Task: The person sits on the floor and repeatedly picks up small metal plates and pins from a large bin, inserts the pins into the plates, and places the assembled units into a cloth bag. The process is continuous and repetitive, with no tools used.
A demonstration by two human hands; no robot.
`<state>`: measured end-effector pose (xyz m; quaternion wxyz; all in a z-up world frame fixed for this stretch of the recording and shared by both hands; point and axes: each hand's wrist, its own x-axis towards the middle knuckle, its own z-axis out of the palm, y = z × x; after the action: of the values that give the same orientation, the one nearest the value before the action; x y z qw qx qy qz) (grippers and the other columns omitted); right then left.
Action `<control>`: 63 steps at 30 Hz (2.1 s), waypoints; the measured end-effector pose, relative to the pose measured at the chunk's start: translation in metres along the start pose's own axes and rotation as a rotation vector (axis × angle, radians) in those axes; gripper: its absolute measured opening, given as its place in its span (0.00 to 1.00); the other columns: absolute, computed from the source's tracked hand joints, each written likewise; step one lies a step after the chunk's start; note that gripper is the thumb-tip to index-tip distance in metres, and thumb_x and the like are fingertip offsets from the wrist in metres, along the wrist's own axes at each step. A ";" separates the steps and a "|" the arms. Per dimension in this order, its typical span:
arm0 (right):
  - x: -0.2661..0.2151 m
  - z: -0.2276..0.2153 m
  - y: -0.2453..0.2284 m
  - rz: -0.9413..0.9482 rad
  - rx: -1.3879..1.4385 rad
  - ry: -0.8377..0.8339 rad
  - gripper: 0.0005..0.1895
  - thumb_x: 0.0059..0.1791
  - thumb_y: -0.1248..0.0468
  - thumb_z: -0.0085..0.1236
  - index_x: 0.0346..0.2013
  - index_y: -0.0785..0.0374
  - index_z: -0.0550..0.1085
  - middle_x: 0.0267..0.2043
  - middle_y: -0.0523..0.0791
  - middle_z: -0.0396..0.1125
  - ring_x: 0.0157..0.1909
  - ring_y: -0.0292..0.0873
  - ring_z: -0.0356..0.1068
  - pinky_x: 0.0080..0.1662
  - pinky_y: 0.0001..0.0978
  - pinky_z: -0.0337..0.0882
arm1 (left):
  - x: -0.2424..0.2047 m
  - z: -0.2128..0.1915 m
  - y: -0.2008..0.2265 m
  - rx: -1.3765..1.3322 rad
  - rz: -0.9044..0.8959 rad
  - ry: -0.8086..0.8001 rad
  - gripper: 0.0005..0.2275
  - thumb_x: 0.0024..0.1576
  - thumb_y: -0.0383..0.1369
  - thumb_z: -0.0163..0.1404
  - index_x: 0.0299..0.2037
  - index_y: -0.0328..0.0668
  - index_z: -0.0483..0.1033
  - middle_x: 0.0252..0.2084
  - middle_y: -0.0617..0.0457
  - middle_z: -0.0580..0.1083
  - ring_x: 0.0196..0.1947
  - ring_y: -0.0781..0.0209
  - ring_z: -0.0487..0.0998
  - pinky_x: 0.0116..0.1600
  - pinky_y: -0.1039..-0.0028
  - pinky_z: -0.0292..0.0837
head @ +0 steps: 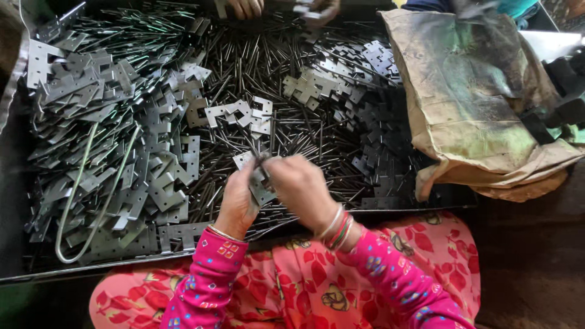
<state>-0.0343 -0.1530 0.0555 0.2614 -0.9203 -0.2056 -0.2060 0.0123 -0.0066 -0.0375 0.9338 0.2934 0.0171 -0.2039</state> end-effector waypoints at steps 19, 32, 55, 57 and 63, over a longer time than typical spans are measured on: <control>-0.051 0.019 0.045 0.794 1.274 -0.029 0.16 0.51 0.69 0.58 0.52 0.72 0.73 0.41 0.43 0.74 0.39 0.32 0.73 0.43 0.26 0.75 | -0.002 -0.003 0.067 2.365 0.279 0.559 0.22 0.61 0.54 0.49 0.45 0.41 0.79 0.47 0.46 0.78 0.50 0.48 0.75 0.52 0.54 0.70; -0.057 0.022 0.038 0.711 1.154 -0.070 0.15 0.52 0.68 0.58 0.52 0.72 0.74 0.41 0.43 0.74 0.41 0.32 0.72 0.44 0.26 0.75 | -0.023 -0.068 0.104 2.514 0.338 0.784 0.03 0.54 0.32 0.56 0.36 0.47 0.81 0.42 0.49 0.78 0.40 0.51 0.82 0.39 0.62 0.79; -0.036 -0.222 0.334 0.432 -0.978 0.553 0.16 0.48 0.58 0.66 0.44 0.65 0.78 0.40 0.51 0.74 0.42 0.49 0.75 0.44 0.39 0.74 | -0.039 0.027 0.128 0.573 0.245 0.057 0.21 0.65 0.37 0.50 0.64 0.32 0.65 0.53 0.40 0.76 0.45 0.49 0.82 0.47 0.64 0.81; -0.040 -0.196 0.293 0.178 -0.971 0.657 0.16 0.48 0.58 0.65 0.43 0.65 0.77 0.40 0.51 0.73 0.42 0.50 0.75 0.44 0.41 0.73 | -0.038 0.029 0.108 0.750 0.266 0.072 0.22 0.63 0.32 0.53 0.65 0.33 0.65 0.53 0.41 0.77 0.45 0.51 0.81 0.49 0.66 0.80; -0.057 -0.080 0.200 0.106 -0.362 0.114 0.10 0.49 0.57 0.64 0.38 0.60 0.76 0.35 0.47 0.73 0.42 0.52 0.74 0.44 0.44 0.75 | -0.032 0.043 0.044 1.027 0.010 -0.138 0.13 0.54 0.19 0.59 0.49 0.33 0.75 0.39 0.41 0.78 0.35 0.62 0.79 0.39 0.72 0.76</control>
<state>-0.0068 -0.3693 0.0109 0.1135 -0.9487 -0.1015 -0.2773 -0.0036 0.0144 0.0270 0.6694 0.6998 -0.1482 -0.2005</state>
